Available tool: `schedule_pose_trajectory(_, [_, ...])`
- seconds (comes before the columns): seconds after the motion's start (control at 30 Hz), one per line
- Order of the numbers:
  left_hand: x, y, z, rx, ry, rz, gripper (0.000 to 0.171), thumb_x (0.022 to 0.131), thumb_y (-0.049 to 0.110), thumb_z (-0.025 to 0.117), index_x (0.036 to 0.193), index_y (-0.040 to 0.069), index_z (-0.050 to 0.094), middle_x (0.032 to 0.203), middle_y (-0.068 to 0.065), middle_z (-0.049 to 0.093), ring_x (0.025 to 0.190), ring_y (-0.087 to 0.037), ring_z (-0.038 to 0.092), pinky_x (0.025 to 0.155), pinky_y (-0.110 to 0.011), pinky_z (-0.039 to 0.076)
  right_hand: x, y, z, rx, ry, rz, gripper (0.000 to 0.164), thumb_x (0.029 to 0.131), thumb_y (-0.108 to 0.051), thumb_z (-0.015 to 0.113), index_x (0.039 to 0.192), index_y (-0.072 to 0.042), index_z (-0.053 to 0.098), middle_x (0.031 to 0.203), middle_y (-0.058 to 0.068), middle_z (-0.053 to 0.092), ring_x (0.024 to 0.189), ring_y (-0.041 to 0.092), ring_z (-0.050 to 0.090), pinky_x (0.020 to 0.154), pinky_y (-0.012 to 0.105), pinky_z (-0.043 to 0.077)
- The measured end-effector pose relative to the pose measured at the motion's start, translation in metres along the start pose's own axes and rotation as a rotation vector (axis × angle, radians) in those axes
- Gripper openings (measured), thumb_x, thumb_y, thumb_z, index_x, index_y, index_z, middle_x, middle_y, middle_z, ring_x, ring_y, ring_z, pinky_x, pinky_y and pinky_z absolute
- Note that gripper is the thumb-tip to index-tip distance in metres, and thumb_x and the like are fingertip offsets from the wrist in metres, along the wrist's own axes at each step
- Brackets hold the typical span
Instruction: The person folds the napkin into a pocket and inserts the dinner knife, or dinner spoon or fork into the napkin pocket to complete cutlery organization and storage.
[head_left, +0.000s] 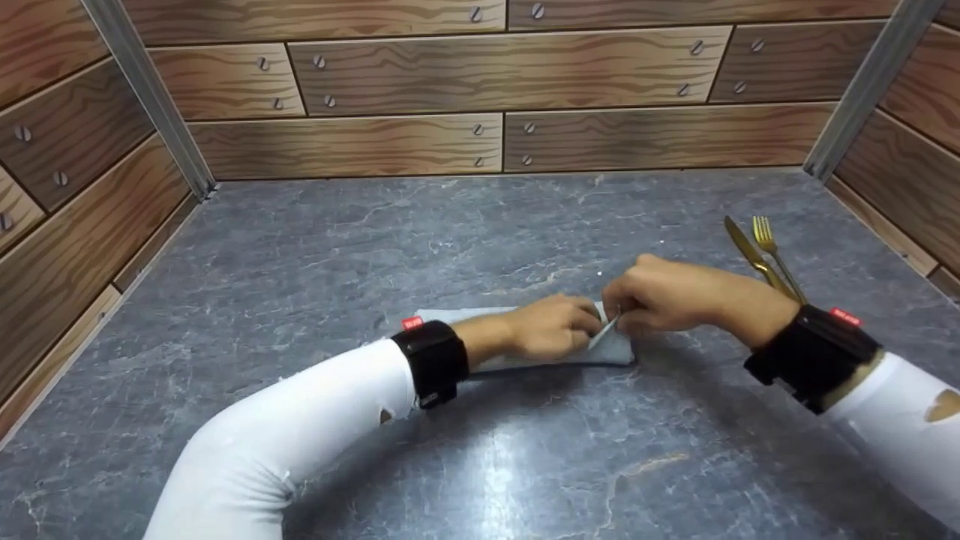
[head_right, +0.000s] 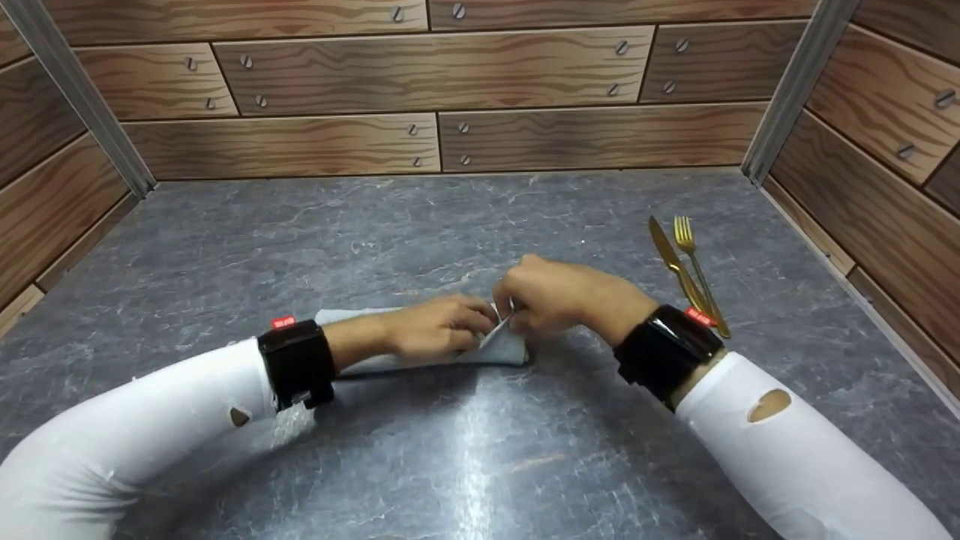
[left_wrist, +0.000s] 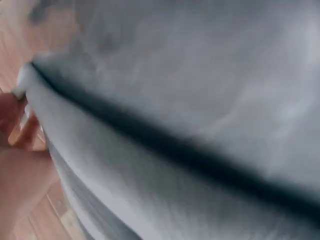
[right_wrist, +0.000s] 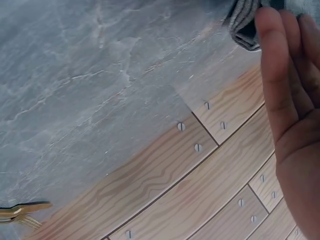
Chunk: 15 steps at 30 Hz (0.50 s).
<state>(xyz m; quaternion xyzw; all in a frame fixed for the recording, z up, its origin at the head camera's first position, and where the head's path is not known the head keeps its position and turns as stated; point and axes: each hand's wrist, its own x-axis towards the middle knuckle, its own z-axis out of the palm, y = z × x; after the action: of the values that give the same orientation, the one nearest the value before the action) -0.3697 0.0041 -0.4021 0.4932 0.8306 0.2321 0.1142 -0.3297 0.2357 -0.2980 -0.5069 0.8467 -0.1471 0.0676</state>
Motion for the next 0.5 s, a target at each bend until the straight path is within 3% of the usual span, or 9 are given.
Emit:
schedule_pose_trajectory(0.17, [-0.024,0.036,-0.030,-0.360,-0.111,-0.236,0.059,0.106,0.025,0.056,0.161,0.011,0.069,0.157,-0.006,0.070,0.140,-0.015,0.062,0.124,-0.032,0.051,0.003,-0.001,0.000,-0.014,-0.014,0.017,0.016,0.094,0.005,0.078,0.089,-0.010,0.074,0.074,-0.001,0.069,0.069,-0.006,0.050,0.060,0.023,0.050])
schedule_pose_trajectory(0.27, [-0.032,0.057,-0.045,-0.358,-0.193,-0.262,0.062,0.109,0.025,0.052,0.169,0.013,0.063,0.175,-0.008,0.058,0.157,-0.018,0.053,0.135,-0.034,0.043,0.005,-0.002,-0.001,-0.029,-0.036,0.042,0.015,0.094,0.006,0.076,0.090,-0.009,0.075,0.076,0.000,0.071,0.069,-0.005,0.051,0.061,0.024,0.052])
schedule_pose_trajectory(0.37, [-0.028,0.065,-0.049,-0.311,-0.259,-0.247,0.056,0.104,0.018,0.051,0.156,0.008,0.068,0.177,-0.012,0.050,0.161,-0.020,0.046,0.136,-0.031,0.037,0.008,-0.002,-0.001,-0.044,-0.068,0.076,0.013,0.094,0.004,0.075,0.090,-0.008,0.076,0.075,-0.001,0.070,0.067,-0.004,0.050,0.061,0.024,0.050])
schedule_pose_trajectory(0.5, [-0.035,0.072,-0.054,-0.325,-0.277,-0.219,0.061,0.100,0.007,0.052,0.160,-0.001,0.063,0.181,-0.019,0.049,0.168,-0.027,0.045,0.140,-0.030,0.036,0.014,0.000,0.008,-0.048,-0.080,0.084,0.011,0.095,0.001,0.073,0.089,-0.007,0.075,0.074,-0.002,0.068,0.066,-0.002,0.049,0.059,0.025,0.050])
